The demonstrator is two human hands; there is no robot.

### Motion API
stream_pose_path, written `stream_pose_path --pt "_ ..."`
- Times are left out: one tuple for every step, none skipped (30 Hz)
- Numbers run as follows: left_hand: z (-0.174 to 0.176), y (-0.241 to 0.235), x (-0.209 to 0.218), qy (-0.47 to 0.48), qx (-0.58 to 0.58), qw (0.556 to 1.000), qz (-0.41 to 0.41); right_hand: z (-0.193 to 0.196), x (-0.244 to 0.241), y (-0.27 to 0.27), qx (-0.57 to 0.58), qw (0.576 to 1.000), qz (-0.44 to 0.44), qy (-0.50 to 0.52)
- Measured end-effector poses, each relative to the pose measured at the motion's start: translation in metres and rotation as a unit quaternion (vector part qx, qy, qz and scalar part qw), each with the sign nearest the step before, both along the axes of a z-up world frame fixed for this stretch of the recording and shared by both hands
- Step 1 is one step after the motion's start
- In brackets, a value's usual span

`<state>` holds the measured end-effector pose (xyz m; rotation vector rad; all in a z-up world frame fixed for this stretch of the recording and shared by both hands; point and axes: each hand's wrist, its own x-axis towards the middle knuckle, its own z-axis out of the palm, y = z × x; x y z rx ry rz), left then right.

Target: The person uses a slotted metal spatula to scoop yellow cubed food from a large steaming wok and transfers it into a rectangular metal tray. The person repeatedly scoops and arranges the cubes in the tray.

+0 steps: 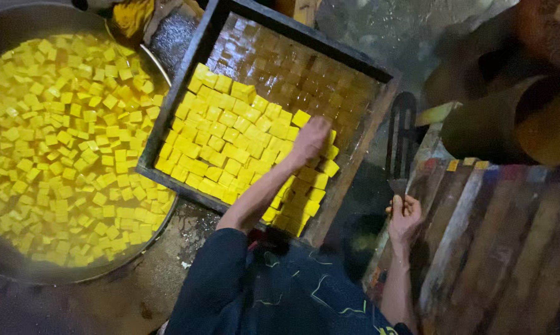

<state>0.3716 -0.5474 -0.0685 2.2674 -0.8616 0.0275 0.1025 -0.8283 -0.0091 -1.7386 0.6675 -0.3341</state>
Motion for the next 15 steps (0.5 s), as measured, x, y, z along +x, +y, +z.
stream_pose_path --pt "0.001 -0.006 -0.004 -0.006 0.014 0.998 -0.054 0.0 0.0 0.005 -0.003 1.0 0.005 0.001" --pt "0.002 -0.014 -0.004 -0.019 -0.037 0.996 -0.08 0.0 0.006 0.008 0.007 1.0 0.001 0.004" --pt "0.004 -0.021 -0.003 -0.033 -0.088 0.99 -0.107 0.001 0.01 0.011 0.016 1.0 -0.002 0.007" --pt "0.006 -0.024 -0.001 -0.072 -0.08 0.99 -0.096 0.004 0.013 0.011 0.025 1.0 -0.003 0.01" --pt "0.008 -0.025 0.005 -0.11 -0.071 0.988 -0.085 0.007 0.016 0.01 0.024 1.0 -0.001 0.007" --pt "0.01 -0.022 0.006 -0.145 -0.063 0.985 -0.075 0.012 0.01 0.006 0.022 1.0 0.0 0.008" --pt "0.011 -0.011 0.02 -0.102 -0.02 0.995 -0.012 0.017 0.005 0.002 0.019 1.0 0.001 0.009" --pt "0.012 0.005 0.038 -0.055 0.021 0.997 0.048 0.018 0.005 -0.001 0.003 1.0 0.005 0.005" --pt "0.012 0.04 0.051 -0.162 -0.096 0.971 0.148 0.019 0.005 -0.005 -0.013 1.0 0.008 0.0" --pt "0.016 0.066 0.076 -0.053 0.009 0.968 0.246 0.019 0.0 -0.007 -0.03 1.0 0.004 -0.006" --pt "0.017 0.098 0.095 -0.058 -0.038 0.955 0.287 0.019 -0.003 -0.009 -0.027 1.0 -0.008 0.0" --pt "0.017 0.124 0.107 -0.144 0.098 0.929 0.327 0.021 -0.013 -0.012 -0.026 0.999 -0.019 0.011" --pt "0.017 0.146 0.12 -0.184 0.222 0.908 0.303 0.024 -0.023 -0.015 -0.026 0.999 -0.03 0.023" --pt "0.017 0.167 0.124 -0.169 0.211 0.93 0.248 0.026 -0.029 -0.017 -0.036 0.999 -0.03 0.019" --pt "0.016 0.181 0.124 -0.154 0.198 0.949 0.192 0.029 -0.036 -0.018 -0.046 0.998 -0.03 0.016"
